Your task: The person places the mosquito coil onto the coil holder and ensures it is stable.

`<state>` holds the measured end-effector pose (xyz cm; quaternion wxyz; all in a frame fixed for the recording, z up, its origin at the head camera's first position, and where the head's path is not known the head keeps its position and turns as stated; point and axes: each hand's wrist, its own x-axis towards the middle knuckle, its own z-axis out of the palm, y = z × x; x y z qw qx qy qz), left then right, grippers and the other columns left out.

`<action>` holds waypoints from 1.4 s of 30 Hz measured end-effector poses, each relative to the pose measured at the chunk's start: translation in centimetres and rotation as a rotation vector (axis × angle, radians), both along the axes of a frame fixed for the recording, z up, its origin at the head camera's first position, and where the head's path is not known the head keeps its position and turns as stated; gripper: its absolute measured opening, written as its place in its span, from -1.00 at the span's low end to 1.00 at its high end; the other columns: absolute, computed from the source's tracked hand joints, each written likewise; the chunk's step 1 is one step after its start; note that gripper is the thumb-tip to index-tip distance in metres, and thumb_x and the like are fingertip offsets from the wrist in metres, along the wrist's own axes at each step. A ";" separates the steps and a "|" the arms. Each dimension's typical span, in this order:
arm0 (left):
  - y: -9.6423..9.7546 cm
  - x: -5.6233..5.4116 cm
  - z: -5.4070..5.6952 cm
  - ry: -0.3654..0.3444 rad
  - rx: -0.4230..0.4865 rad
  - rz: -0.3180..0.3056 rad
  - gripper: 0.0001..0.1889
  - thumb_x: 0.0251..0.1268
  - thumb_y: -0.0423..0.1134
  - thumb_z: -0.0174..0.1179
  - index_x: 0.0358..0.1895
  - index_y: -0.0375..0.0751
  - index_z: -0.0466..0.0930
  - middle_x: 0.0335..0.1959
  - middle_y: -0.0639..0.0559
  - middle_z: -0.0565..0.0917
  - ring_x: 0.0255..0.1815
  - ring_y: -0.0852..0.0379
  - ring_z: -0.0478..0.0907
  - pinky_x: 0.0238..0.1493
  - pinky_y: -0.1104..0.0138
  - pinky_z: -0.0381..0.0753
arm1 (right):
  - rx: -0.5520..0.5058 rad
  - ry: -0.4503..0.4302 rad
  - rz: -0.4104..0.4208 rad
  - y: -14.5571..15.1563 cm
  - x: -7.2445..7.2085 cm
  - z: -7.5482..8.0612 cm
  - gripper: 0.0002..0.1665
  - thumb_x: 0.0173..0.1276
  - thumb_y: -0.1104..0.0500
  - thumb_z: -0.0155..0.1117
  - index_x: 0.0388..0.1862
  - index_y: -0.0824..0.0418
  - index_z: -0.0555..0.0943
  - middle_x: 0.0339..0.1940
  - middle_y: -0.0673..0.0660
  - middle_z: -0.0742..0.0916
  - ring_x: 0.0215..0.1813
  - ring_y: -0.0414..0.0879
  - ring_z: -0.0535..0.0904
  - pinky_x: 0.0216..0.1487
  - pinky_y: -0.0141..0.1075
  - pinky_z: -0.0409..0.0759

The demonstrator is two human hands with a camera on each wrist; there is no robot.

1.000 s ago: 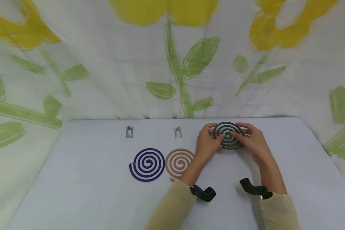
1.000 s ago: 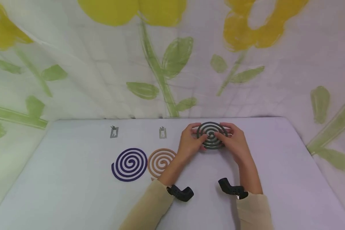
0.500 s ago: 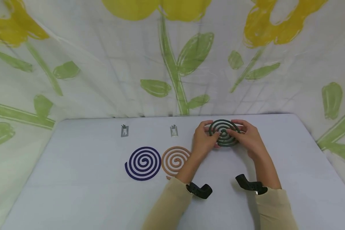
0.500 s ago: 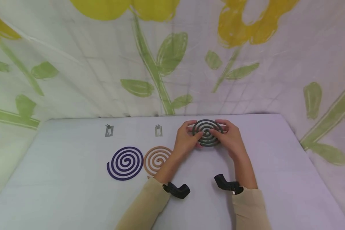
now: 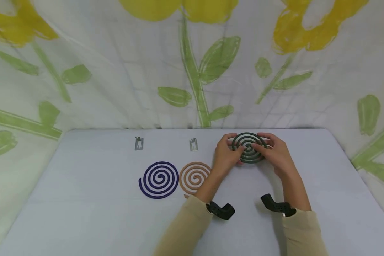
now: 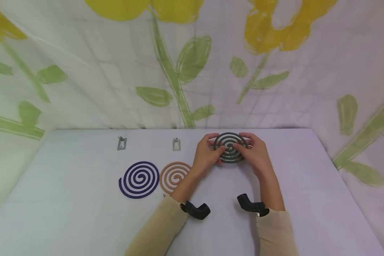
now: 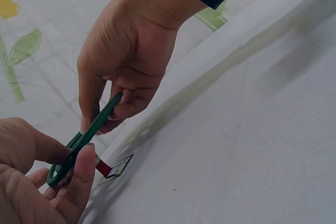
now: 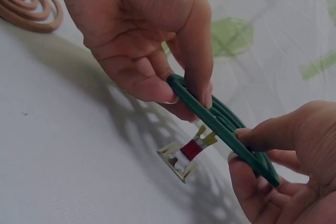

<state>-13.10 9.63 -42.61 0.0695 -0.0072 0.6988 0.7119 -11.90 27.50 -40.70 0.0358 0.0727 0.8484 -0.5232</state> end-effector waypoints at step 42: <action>0.3 -0.3 -0.6 -0.017 -0.033 0.014 -0.45 0.34 -0.43 0.34 0.40 -0.19 0.53 -0.04 -0.16 0.61 -0.71 0.17 0.56 -0.61 0.17 0.76 | -0.011 -0.008 0.022 0.2 -0.3 -1.0 -0.25 0.51 0.03 0.40 0.59 0.19 0.41 0.32 0.34 0.61 -0.08 -0.39 0.59 -0.14 -0.52 0.63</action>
